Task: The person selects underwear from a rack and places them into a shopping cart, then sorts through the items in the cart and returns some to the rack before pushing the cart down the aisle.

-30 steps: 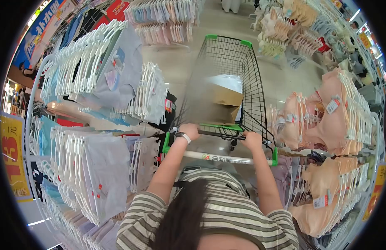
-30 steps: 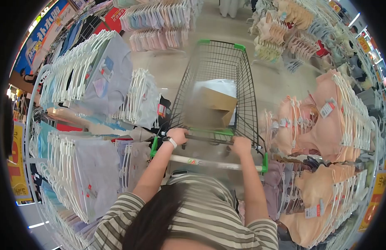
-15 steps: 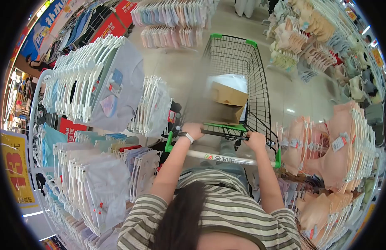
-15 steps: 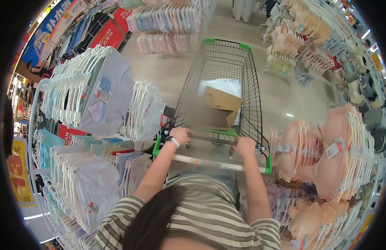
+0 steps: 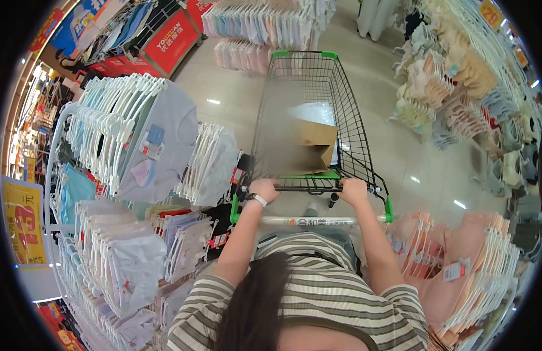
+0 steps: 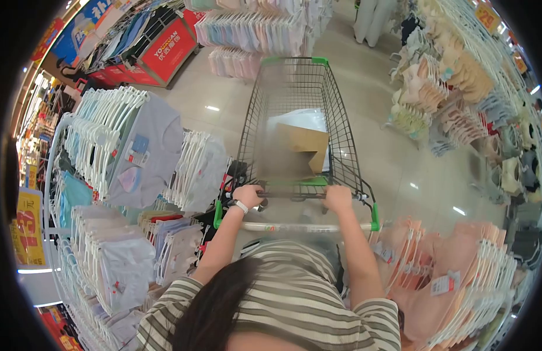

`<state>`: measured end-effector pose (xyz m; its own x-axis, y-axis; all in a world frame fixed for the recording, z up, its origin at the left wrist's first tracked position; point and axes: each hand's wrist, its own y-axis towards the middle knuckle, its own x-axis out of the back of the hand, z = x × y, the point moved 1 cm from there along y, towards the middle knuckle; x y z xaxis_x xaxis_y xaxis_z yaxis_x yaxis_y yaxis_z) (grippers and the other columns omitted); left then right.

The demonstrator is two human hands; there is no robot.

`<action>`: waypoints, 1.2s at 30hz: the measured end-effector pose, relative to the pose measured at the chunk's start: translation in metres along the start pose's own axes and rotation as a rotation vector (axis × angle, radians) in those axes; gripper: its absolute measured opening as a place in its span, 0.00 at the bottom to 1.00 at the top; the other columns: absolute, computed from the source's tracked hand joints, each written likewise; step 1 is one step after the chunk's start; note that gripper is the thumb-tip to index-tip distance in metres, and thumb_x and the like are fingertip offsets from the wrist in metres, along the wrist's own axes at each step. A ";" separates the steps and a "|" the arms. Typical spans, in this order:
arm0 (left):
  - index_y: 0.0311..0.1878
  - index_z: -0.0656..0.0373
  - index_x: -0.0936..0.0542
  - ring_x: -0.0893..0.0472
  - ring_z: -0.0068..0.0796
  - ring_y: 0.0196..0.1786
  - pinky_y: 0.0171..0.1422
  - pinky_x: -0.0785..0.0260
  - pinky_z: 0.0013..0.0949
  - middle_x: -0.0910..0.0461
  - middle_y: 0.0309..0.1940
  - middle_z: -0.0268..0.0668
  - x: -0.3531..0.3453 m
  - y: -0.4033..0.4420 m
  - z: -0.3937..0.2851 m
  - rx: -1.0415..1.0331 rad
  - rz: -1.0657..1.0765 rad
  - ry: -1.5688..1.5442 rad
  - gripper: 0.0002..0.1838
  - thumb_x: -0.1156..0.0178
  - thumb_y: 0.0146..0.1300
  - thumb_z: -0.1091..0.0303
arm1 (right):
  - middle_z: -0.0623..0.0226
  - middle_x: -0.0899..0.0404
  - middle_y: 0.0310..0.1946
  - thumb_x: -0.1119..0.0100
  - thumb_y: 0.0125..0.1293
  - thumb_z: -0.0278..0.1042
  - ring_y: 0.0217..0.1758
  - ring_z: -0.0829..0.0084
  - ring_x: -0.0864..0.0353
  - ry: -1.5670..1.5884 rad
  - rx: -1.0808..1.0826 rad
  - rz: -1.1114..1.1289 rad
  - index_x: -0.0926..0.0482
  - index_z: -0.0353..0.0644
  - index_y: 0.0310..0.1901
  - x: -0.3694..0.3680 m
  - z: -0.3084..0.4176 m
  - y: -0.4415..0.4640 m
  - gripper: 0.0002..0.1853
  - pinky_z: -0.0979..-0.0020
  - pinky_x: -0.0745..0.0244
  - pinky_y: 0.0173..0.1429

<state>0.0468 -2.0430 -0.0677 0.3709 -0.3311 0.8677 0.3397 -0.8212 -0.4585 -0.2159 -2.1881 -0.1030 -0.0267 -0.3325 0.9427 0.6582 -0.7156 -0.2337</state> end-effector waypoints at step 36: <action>0.35 0.41 0.17 0.19 0.38 0.34 0.37 0.28 0.38 0.18 0.28 0.37 0.051 0.124 0.018 0.645 -0.283 -0.323 0.11 0.39 0.46 0.56 | 0.66 0.21 0.23 0.39 0.48 0.60 0.32 0.65 0.20 -0.266 0.643 0.224 0.21 0.49 0.28 0.065 0.023 0.345 0.21 0.63 0.28 0.37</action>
<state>0.1239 -2.1537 -0.0837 0.3949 0.0839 0.9149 0.8583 -0.3887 -0.3349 0.0267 -2.4421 -0.1166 0.2897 -0.2097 0.9339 0.9405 -0.1186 -0.3184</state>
